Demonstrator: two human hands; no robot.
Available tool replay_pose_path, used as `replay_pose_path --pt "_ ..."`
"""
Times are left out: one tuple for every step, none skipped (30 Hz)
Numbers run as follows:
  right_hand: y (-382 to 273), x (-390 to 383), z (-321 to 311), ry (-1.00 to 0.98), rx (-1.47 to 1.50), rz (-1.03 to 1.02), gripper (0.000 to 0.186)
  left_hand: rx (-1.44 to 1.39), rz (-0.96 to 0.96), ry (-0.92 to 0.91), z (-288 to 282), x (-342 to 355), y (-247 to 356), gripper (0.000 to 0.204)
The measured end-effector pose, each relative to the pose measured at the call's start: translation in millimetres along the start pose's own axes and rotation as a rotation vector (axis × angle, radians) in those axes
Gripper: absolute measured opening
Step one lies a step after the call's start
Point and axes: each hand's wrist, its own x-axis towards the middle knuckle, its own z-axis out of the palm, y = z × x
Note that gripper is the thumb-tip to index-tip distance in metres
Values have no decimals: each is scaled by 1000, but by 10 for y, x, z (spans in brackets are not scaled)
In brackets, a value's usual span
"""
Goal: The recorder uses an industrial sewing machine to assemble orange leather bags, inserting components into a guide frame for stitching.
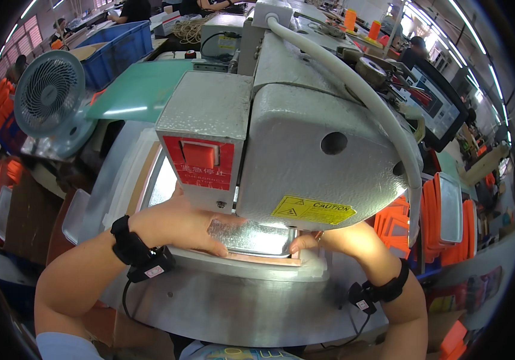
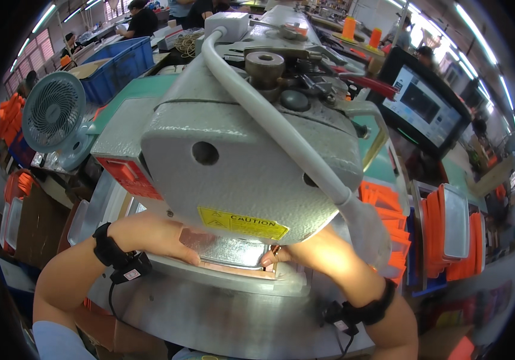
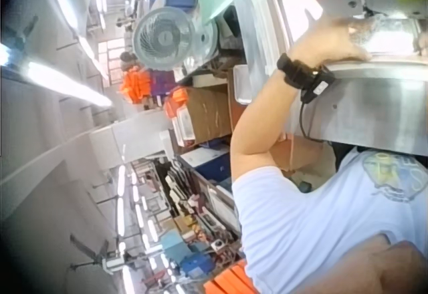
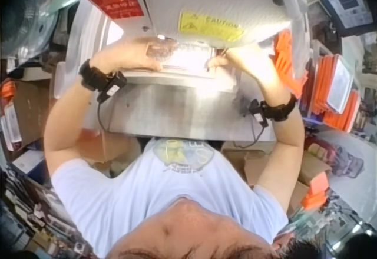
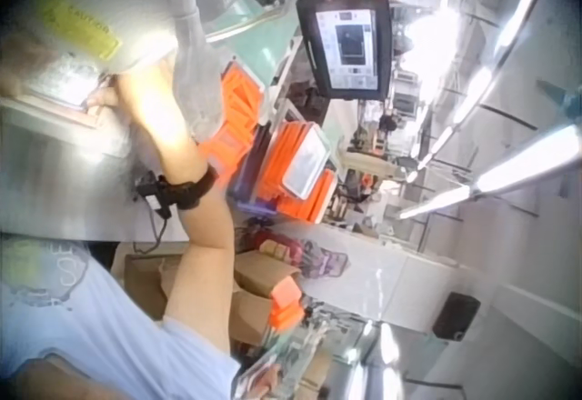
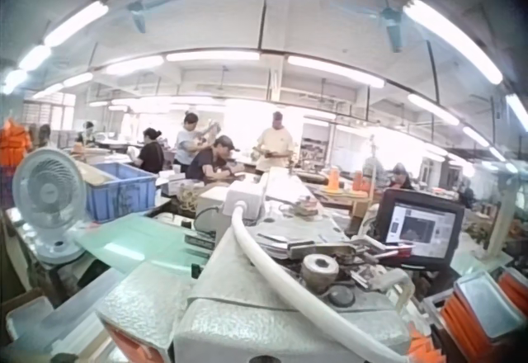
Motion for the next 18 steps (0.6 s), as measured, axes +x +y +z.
replay_pose_path --pt "-21 -6 -21 44 -10 39 70 -33 8 28 -11 24 -16 68" --pt "-44 -17 -39 87 -18 81 68 -65 16 56 -27 44 -24 67" --pt "-167 -70 -115 167 -48 126 65 -124 -6 58 -44 50 -36 65" --pt "-337 -149 -216 247 -78 170 63 -183 -30 63 -62 41 -41 64" --pt "-502 -241 -321 326 -108 215 60 -244 -53 67 -81 30 -35 62" --pt "-624 -327 -405 409 -139 268 58 -314 -88 66 -122 27 -12 62" --pt "-613 -353 -425 425 -129 278 58 -384 -125 65 -177 4 25 62" --pt "-601 -374 -445 439 -119 288 57 -454 -162 64 -221 -18 61 62" --pt "-471 -415 -460 391 -71 261 57 -496 -182 93 -242 -33 108 62" --pt "-341 -421 -454 329 -87 274 58 -539 -210 125 -247 -65 152 62" --pt "-210 -426 -449 265 -103 286 59 -581 -238 157 -243 -81 174 62" --pt "-69 -417 -416 186 -184 345 60 -581 -267 136 -218 -67 159 62" --pt "50 -389 -360 166 -207 342 59 -581 -292 113 -186 -41 126 61" --pt "168 -363 -301 146 -229 340 58 -581 -317 91 -159 -14 103 61" --pt "321 -295 -207 183 -190 269 55 -581 -335 78 -131 14 93 60" --pt "473 -236 -111 222 -153 204 53 -580 -348 60 -108 59 91 60" --pt "601 -183 -24 260 -115 136 51 -584 -329 77 -105 78 120 62" --pt "673 -136 36 297 -75 66 50 -589 -312 95 -100 93 148 64"
